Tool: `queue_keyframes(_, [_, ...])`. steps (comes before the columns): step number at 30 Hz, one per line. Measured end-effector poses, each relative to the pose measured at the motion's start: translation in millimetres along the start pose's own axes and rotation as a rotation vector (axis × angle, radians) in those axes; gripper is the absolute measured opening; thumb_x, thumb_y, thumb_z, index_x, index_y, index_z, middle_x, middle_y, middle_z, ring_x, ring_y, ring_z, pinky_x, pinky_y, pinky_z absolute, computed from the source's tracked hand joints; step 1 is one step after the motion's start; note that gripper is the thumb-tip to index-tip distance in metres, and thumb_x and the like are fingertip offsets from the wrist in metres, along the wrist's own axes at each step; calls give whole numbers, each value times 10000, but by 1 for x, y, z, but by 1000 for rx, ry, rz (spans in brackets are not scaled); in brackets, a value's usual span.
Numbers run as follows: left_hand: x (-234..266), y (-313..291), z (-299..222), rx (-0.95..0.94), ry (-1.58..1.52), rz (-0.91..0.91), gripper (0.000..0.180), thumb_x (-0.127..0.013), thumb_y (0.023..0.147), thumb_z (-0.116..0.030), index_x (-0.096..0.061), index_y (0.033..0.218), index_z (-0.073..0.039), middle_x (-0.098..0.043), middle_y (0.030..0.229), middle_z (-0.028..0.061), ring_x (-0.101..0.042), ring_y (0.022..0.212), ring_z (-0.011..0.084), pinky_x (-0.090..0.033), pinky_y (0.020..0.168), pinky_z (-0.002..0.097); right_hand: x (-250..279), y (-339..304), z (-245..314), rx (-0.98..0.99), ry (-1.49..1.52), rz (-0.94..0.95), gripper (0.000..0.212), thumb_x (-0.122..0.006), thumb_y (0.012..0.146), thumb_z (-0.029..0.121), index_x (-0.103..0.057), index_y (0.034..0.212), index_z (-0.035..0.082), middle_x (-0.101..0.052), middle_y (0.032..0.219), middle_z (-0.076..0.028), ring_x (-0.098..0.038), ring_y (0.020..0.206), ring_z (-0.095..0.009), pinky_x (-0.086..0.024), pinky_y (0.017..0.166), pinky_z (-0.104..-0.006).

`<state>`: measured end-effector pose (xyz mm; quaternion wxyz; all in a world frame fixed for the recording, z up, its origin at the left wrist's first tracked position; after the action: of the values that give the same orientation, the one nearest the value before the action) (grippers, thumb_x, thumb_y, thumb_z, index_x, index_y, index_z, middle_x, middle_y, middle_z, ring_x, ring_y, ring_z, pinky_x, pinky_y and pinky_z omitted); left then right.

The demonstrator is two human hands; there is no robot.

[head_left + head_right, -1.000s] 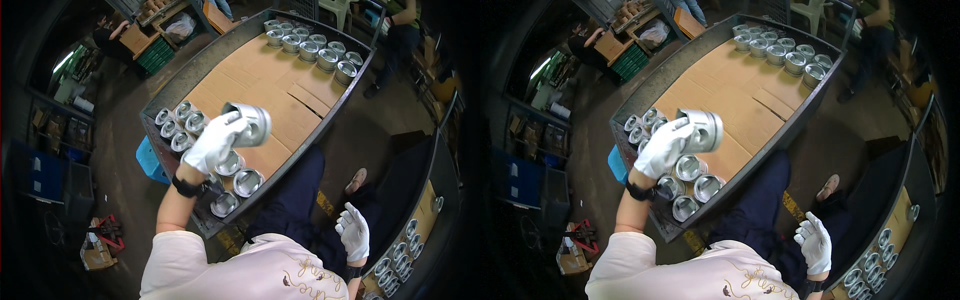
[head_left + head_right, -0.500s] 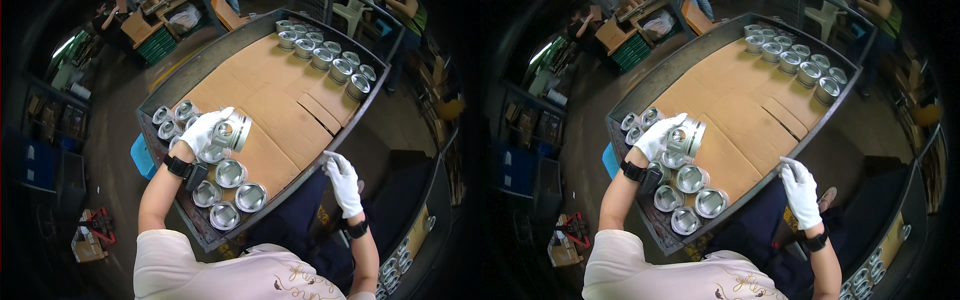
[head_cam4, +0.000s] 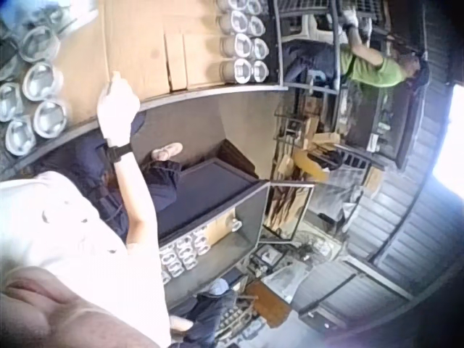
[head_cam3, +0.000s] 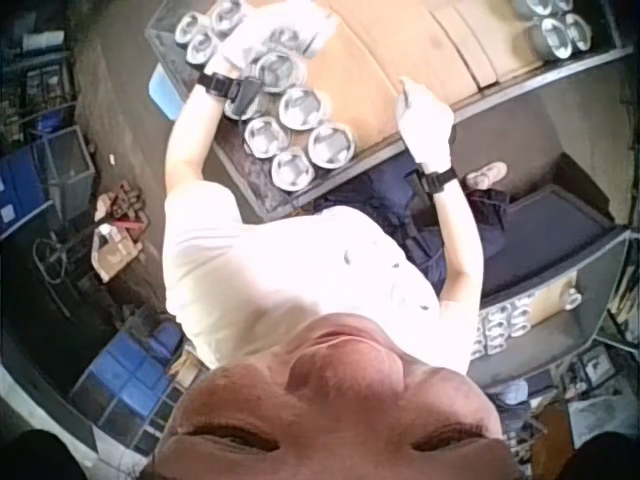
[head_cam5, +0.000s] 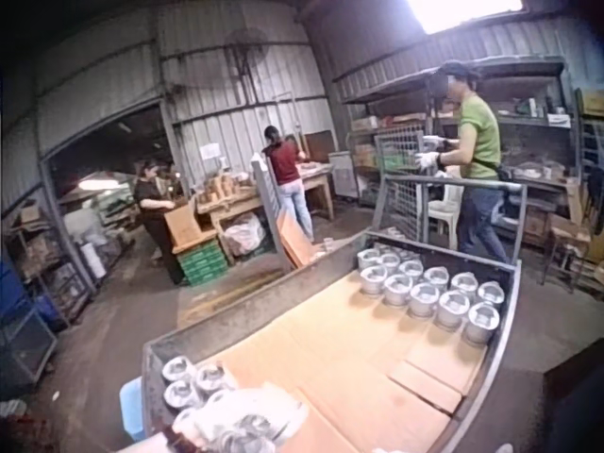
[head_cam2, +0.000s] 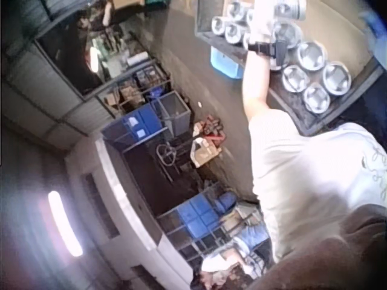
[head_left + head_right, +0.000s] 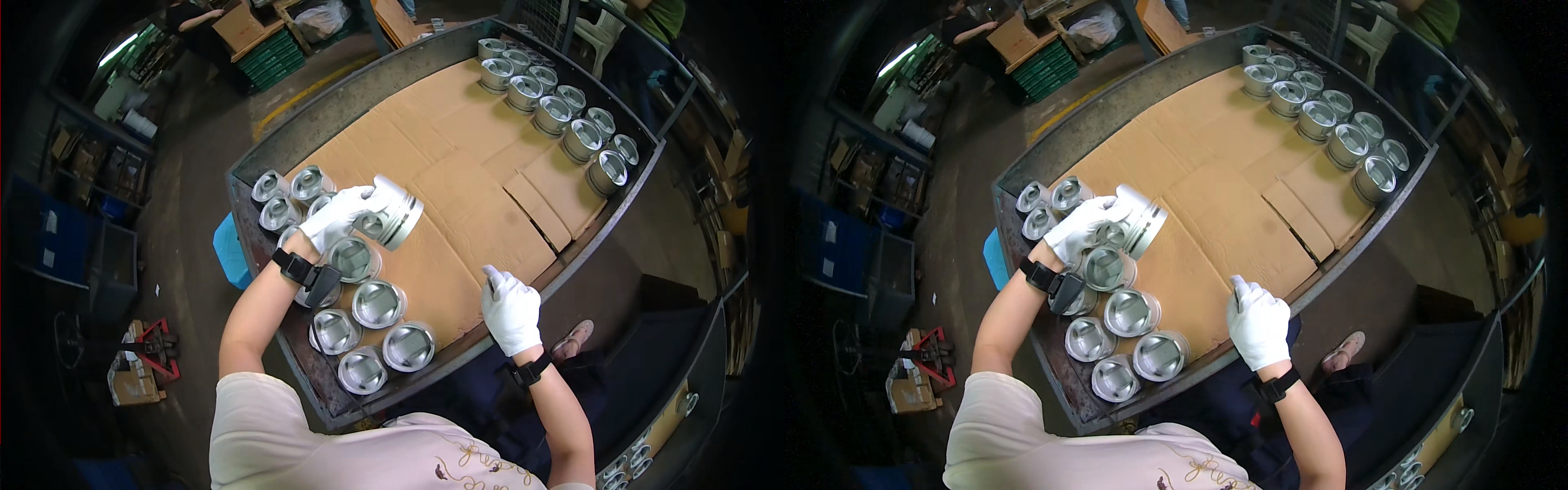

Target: Inspecting, marking, and organizing metal pistons in a bin.

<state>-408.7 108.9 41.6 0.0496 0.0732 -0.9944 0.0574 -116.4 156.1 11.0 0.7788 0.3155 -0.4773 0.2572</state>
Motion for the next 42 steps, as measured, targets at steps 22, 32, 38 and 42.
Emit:
queue_keyframes(22, [335,101,114,431,1432,-807,484,-632,806,-445,-685,1117,-78,-663,1152,134,-591,1122,310,-441,959,382,-1,1,10,-72,19,132,294,-624,776,153,-600,1069,135,-601,771,-41,-601,702,-237,-421,622,-391])
queue_keyframes(32, [327,64,172,762,1283,-931,385,-669,749,-364,-721,1004,-80,-682,1093,152,-630,1051,334,-490,914,386,-10,3,5,-80,-48,117,266,-632,763,145,-611,1028,131,-583,731,-35,-592,675,-230,-409,606,-391])
queue_keyframes(38, [358,80,199,477,1526,-571,540,-341,922,-466,-714,1021,-89,-667,1110,160,-604,1074,338,-460,924,453,13,7,1,-73,43,28,140,-595,745,136,-622,876,96,-596,654,-69,-612,596,-245,-467,518,-390])
queue_keyframes(42, [265,156,188,211,1579,-377,503,-342,936,-398,-661,1136,-64,-640,1182,152,-592,1110,312,-413,1004,417,-11,4,-11,-45,-9,94,56,-541,781,130,-545,737,98,-570,617,-82,-595,556,-245,-449,483,-379])
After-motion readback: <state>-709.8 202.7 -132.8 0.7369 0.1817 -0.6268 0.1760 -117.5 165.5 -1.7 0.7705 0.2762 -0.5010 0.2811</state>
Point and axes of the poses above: each hand's wrist, its own y-axis towards the middle knuckle, its own x-axis out of the back of the hand, z = x × y, the point moved 7 cm from there along y, towards the middle knuckle
